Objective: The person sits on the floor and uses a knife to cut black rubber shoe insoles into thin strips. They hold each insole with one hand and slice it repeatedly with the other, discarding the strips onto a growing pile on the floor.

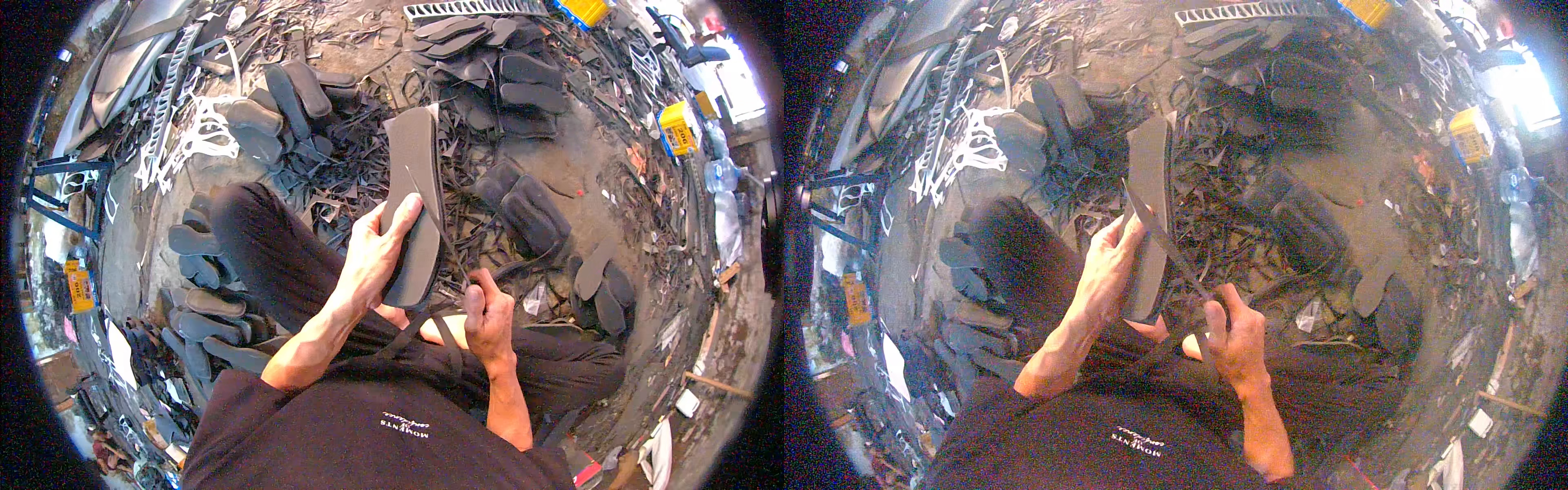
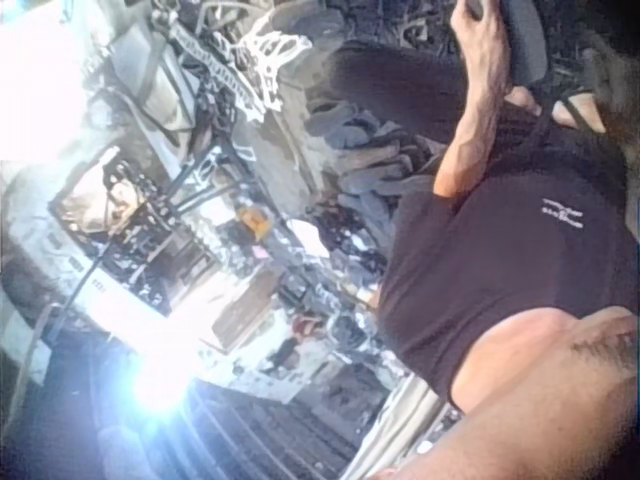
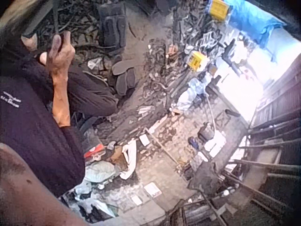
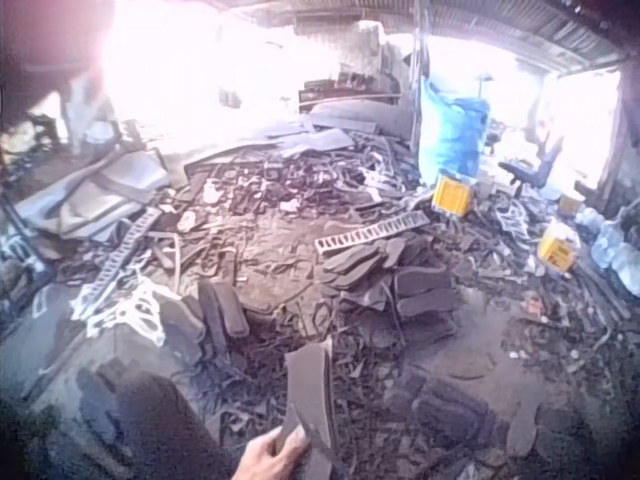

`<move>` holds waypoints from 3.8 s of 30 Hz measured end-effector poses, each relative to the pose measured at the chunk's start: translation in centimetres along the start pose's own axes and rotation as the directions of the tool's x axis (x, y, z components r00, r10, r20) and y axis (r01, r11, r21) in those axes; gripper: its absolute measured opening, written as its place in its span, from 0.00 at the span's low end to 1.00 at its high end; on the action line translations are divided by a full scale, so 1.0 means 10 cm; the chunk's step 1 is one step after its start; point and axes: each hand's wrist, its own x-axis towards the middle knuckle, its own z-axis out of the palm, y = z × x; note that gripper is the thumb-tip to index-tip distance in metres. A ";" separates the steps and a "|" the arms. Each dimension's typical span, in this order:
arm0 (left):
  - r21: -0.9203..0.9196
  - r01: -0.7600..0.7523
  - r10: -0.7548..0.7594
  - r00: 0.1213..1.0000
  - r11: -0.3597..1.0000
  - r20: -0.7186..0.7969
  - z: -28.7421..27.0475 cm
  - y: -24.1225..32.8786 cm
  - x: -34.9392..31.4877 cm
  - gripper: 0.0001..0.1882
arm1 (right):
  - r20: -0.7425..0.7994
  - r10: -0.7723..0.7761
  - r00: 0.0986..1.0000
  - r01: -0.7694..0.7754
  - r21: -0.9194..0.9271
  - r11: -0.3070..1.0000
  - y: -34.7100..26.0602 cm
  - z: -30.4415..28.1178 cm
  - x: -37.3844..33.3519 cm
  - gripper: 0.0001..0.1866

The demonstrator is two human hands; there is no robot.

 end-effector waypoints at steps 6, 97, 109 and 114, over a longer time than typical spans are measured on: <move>0.050 0.069 -0.074 0.992 0.996 0.107 0.11 -0.03 -0.27 0.23 | -0.157 -0.173 0.972 0.163 -0.075 0.984 -0.04 0.08 0.59 0.21; -0.358 -0.069 0.058 0.997 0.931 -0.041 -0.46 -0.26 -0.70 0.13 | 0.115 -0.045 0.992 0.004 0.336 0.942 -0.42 1.42 1.46 0.29; -0.074 -0.268 0.249 0.948 0.961 -0.198 -0.47 -0.09 0.01 0.20 | 0.239 0.011 0.971 -0.094 0.341 0.935 -0.60 0.47 0.51 0.25; -0.155 -0.101 0.071 0.980 0.983 -0.188 -0.38 0.19 0.11 0.22 | 0.089 -0.084 0.992 0.079 0.057 0.995 -0.27 0.40 0.08 0.28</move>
